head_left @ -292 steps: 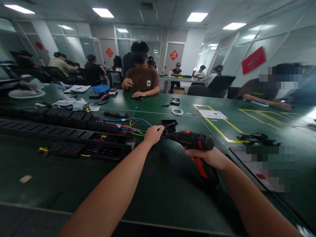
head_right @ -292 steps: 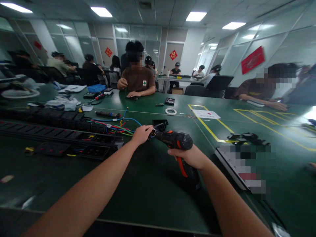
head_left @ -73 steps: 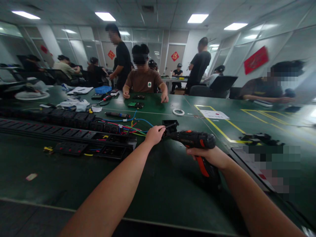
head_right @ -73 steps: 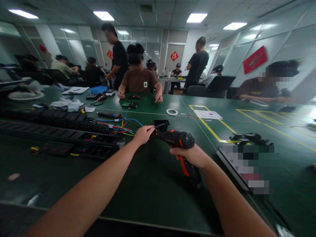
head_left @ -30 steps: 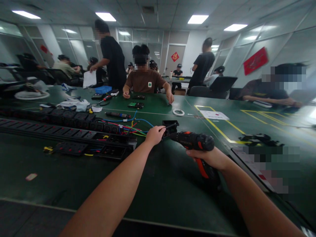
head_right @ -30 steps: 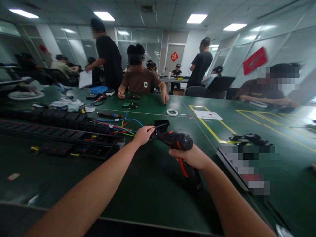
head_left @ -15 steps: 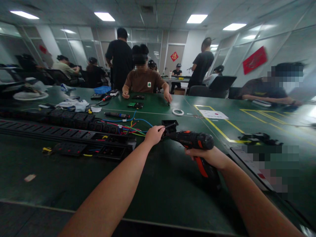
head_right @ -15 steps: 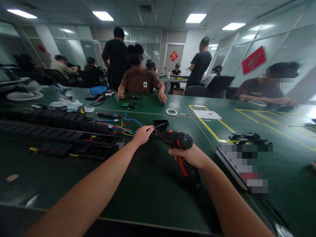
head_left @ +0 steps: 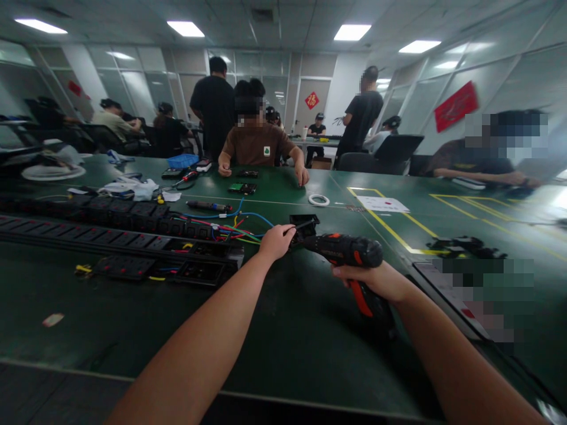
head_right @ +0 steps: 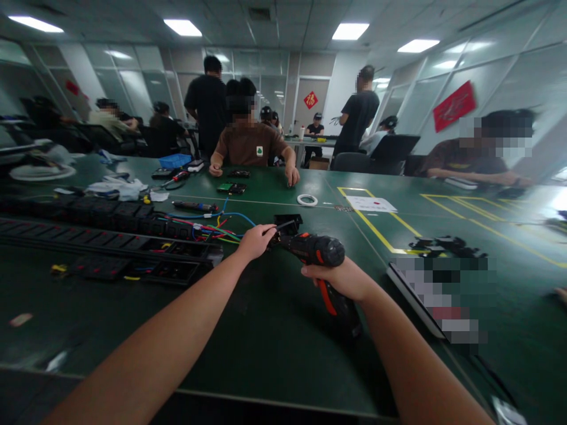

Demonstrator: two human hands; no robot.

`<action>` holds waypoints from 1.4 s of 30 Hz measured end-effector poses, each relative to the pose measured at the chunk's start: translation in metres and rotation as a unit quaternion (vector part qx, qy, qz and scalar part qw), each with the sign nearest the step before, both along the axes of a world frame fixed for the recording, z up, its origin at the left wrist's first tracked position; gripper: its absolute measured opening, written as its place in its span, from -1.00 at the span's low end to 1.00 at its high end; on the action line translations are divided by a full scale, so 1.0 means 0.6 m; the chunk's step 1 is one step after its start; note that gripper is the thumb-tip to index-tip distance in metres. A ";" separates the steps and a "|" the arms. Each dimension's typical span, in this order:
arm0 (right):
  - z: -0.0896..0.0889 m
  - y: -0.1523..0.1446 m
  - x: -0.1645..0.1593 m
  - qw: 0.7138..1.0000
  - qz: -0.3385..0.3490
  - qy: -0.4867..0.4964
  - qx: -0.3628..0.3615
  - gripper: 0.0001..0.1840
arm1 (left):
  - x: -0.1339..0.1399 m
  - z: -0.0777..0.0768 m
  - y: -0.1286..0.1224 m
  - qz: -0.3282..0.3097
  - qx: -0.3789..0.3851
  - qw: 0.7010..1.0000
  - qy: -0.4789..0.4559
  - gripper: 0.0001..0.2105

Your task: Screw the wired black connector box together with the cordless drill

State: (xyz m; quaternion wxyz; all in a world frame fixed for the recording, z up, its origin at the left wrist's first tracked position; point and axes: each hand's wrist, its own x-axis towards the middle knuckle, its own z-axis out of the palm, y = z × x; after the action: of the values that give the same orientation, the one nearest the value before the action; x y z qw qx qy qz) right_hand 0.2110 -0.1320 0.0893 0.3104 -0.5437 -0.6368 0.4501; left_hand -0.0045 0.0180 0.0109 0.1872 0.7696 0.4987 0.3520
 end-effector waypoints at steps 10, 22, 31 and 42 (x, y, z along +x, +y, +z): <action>0.001 0.000 0.002 1.000 -0.006 -0.022 0.004 -0.70 | 0.000 0.000 -0.001 0.002 -0.002 1.000 -0.002 -0.60; 0.004 -0.003 -0.002 0.999 -0.017 -0.041 0.013 -0.68 | 0.000 0.004 -0.004 0.001 -0.005 1.000 0.006 -0.61; 0.001 -0.001 0.000 0.999 -0.005 -0.039 0.016 -0.69 | 0.001 0.004 -0.003 0.000 -0.009 1.000 0.001 -0.61; 0.000 0.001 0.001 0.999 0.009 -0.033 0.026 -0.70 | 0.001 0.001 -0.001 -0.004 0.000 1.000 -0.002 -0.61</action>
State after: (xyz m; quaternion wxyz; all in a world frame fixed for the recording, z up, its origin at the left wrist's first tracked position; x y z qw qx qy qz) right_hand 0.2119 -0.1314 0.0890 0.2993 -0.5445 -0.6628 0.4178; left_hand -0.0040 0.0177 0.0118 0.1890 0.7708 0.4954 0.3531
